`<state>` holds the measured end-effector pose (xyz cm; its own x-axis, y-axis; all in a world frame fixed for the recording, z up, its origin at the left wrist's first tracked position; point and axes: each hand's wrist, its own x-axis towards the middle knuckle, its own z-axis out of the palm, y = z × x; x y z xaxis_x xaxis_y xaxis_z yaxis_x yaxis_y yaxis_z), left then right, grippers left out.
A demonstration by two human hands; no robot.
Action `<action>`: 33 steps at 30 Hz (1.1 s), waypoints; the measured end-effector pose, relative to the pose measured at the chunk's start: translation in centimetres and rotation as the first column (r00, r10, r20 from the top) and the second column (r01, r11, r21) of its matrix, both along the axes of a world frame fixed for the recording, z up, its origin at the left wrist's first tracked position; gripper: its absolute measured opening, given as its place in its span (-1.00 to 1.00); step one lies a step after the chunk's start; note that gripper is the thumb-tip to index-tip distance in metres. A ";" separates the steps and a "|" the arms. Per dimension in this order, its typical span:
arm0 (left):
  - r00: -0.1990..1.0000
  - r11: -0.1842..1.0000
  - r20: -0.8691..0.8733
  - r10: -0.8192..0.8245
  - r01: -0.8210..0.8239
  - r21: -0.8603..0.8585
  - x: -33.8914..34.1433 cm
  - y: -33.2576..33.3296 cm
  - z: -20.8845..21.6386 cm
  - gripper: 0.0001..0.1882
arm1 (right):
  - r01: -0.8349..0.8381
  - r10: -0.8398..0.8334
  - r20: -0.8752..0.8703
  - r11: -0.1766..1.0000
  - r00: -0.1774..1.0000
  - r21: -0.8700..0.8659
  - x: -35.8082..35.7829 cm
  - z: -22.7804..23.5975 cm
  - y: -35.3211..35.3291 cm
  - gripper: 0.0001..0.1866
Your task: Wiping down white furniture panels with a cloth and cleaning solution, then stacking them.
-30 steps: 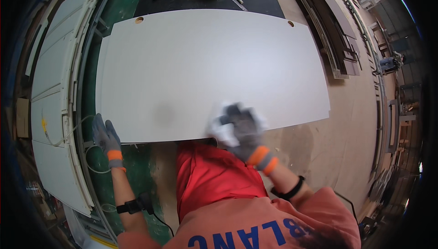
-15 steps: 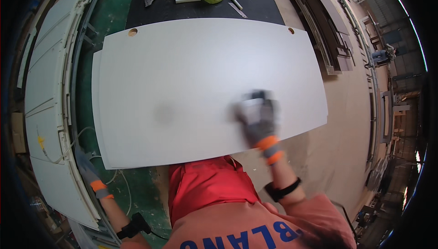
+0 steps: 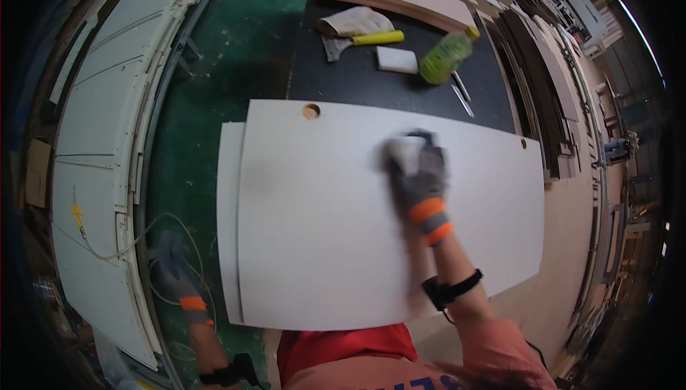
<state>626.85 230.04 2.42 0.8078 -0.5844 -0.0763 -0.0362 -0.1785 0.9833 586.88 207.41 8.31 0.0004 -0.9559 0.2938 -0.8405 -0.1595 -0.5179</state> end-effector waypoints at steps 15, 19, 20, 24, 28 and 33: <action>0.997 0.994 0.006 -0.074 0.075 -0.083 2.5 -6.6 2.3 -0.57 | -0.980 0.906 0.377 0.163 0.194 0.114 20.8 -3.4 8.5 -0.34; 0.963 0.945 -0.067 -0.260 0.239 -0.224 1.6 -13.1 4.1 -0.62 | -0.990 0.942 0.318 0.071 0.107 0.123 14.6 -1.7 13.8 -0.42; 0.956 0.936 -0.068 -0.284 0.261 -0.236 1.2 -14.9 4.2 -0.62 | -0.984 0.957 0.260 0.090 0.128 0.153 13.4 -1.9 14.4 -0.40; 0.797 0.827 0.240 -0.553 0.561 0.045 -2.5 -21.9 3.8 -0.62 | -0.868 0.906 0.053 0.384 0.420 0.314 8.9 -0.1 12.0 -0.24; 0.606 0.757 0.494 -0.624 0.624 0.191 -5.6 -23.7 4.9 -0.52 | -0.431 0.481 -0.079 0.837 0.873 0.338 -0.8 1.6 7.7 -0.27; 0.072 0.581 0.724 -0.686 0.653 0.486 -12.7 -17.4 7.4 -0.49 | 0.331 -0.339 -0.284 0.940 0.897 -0.080 -22.4 -0.3 10.3 -0.64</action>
<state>614.15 212.67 9.79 -0.2659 -0.9274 0.2632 -0.8604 0.3514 0.3690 564.47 217.74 8.01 -0.2290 -0.9056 0.3569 -0.9589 0.1467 -0.2430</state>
